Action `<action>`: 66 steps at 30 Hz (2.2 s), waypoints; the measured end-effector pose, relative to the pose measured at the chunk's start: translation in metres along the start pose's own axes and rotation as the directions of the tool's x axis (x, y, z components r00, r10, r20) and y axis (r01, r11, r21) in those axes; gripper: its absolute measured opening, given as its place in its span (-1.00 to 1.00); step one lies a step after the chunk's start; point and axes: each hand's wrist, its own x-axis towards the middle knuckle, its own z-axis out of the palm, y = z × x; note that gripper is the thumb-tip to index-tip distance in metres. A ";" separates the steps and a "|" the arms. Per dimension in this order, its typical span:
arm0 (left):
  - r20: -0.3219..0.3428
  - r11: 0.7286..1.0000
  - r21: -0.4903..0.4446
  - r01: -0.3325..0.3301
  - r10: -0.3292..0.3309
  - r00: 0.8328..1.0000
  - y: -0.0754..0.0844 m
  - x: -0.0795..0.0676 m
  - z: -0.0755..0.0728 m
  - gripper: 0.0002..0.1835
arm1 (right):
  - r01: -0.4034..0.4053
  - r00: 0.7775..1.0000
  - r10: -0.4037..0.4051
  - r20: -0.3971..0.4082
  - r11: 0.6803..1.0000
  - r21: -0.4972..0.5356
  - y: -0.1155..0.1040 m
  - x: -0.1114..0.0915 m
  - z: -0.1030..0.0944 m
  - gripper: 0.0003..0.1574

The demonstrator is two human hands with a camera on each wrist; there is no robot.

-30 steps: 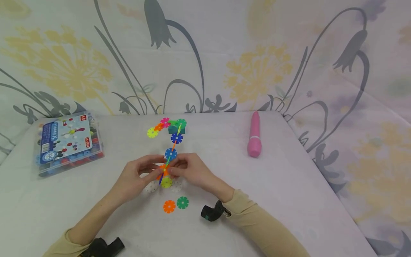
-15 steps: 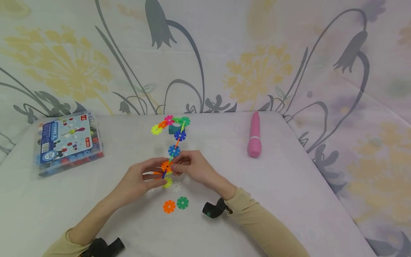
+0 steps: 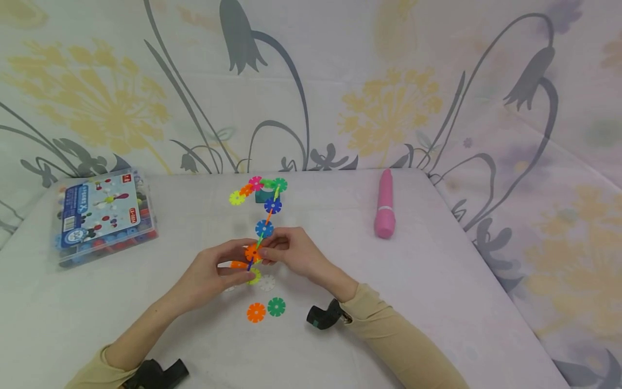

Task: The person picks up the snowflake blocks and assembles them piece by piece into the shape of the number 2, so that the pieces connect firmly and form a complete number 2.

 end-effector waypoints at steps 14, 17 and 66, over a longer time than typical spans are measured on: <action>-0.086 0.997 0.069 -0.046 0.051 0.995 0.002 0.000 -0.003 -0.41 | 0.025 0.980 0.044 0.196 0.941 -0.338 0.004 -0.007 -0.011 -0.76; -0.097 0.997 0.065 -0.041 0.047 0.994 0.002 0.000 -0.004 -0.41 | 0.085 0.950 0.058 0.308 0.899 -0.429 0.009 -0.013 -0.009 -0.77; -0.134 0.997 -0.033 -0.074 0.069 0.989 0.005 0.000 -0.004 -0.51 | -0.042 0.971 0.010 0.237 0.991 0.129 0.005 -0.005 0.029 -0.78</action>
